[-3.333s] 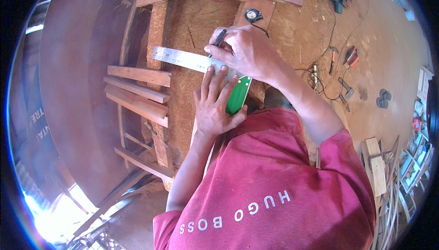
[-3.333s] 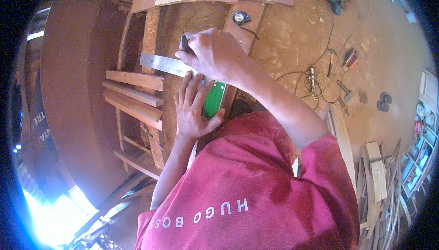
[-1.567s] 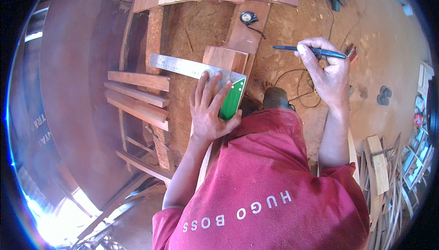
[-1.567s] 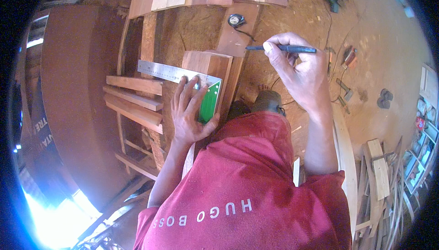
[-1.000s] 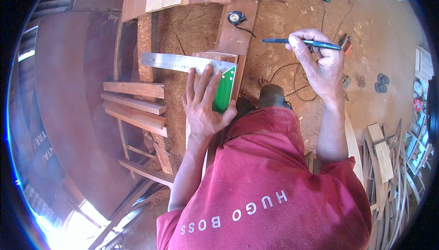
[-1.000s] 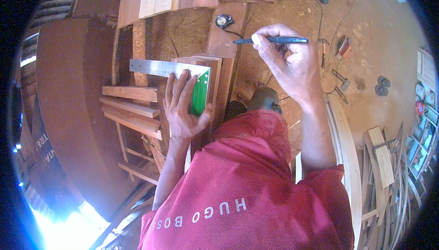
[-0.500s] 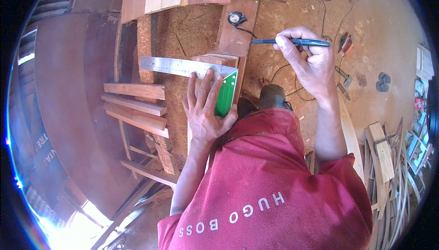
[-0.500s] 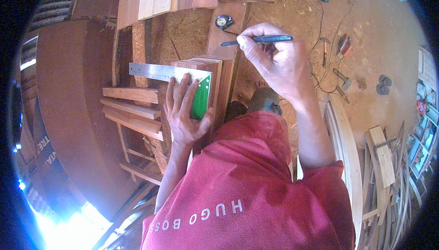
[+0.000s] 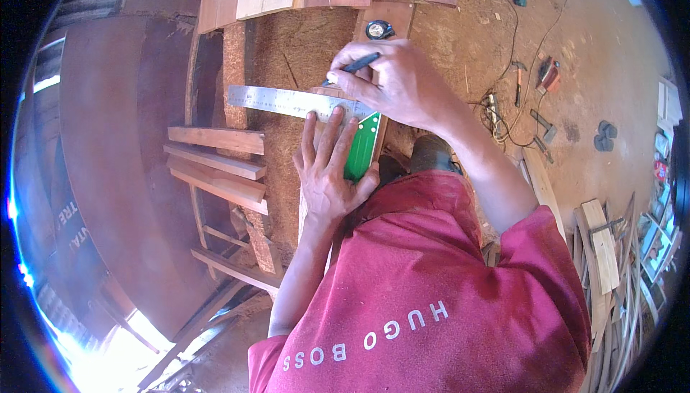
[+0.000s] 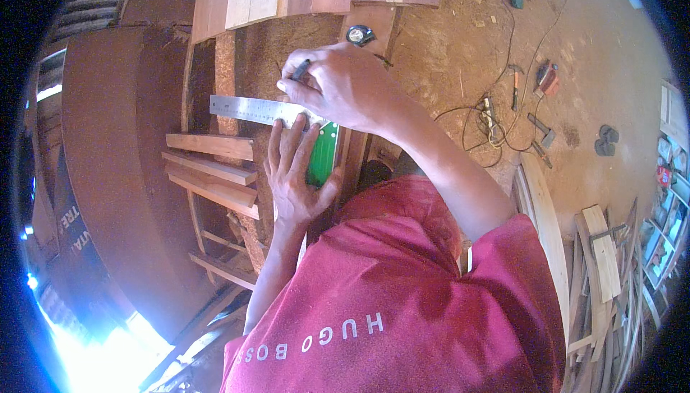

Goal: The person uses a speed square and a pen to mark lines on a wooden beam, moving the square along the wood and drawing several lines at different positions.

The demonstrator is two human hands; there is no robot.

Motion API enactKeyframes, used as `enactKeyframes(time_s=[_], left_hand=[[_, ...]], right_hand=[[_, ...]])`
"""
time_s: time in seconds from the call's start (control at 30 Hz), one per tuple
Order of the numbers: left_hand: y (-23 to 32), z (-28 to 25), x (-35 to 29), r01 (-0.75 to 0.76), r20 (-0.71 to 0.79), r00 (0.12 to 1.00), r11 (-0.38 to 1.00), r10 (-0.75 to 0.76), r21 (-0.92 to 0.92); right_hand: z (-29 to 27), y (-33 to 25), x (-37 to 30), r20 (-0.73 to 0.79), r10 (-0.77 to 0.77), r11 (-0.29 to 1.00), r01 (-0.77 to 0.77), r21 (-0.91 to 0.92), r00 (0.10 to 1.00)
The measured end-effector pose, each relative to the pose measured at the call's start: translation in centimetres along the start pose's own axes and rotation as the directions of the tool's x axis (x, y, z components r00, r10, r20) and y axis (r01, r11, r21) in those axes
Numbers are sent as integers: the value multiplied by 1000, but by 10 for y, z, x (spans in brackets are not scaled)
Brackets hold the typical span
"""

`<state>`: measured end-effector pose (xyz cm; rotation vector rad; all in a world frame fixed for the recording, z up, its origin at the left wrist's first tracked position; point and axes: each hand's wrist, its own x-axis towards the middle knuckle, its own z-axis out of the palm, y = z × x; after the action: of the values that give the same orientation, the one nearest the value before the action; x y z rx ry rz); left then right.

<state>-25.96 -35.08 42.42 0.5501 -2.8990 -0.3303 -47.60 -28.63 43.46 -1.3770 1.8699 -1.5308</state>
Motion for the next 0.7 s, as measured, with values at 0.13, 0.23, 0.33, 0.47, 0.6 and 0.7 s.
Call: enactKeyframes(time_s=[0.13, 0.23, 0.33, 0.47, 0.6, 0.7], left_hand=[[-1, -1, -1, 4, -1, 1000, 1000, -4, -12], [-2, -1, -2, 9, 9, 1000, 1000, -9, -5], [-1, -1, -3, 18, 16, 1000, 1000, -18, -9], [-1, -1, -4, 21, 32, 999, 1000, -21, -9], [-2, -1, -5, 20, 6, 1000, 1000, -20, -12], [-1, -2, -6, 24, -11, 1000, 1000, -24, -20]], right_hand=[[9, -9, 19, 121, 20, 998, -12, -69, 992], [17, -12, 27, 162, 35, 987, -8, -163, 986], [24, -9, 29, 158, -34, 984, 61, -166, 987], [23, -9, 23, 156, -111, 967, 143, -212, 981], [-5, -24, 3, 205, -3, 970, 53, -235, 979], [-25, -42, 4, 241, 49, 949, 31, -315, 969]])
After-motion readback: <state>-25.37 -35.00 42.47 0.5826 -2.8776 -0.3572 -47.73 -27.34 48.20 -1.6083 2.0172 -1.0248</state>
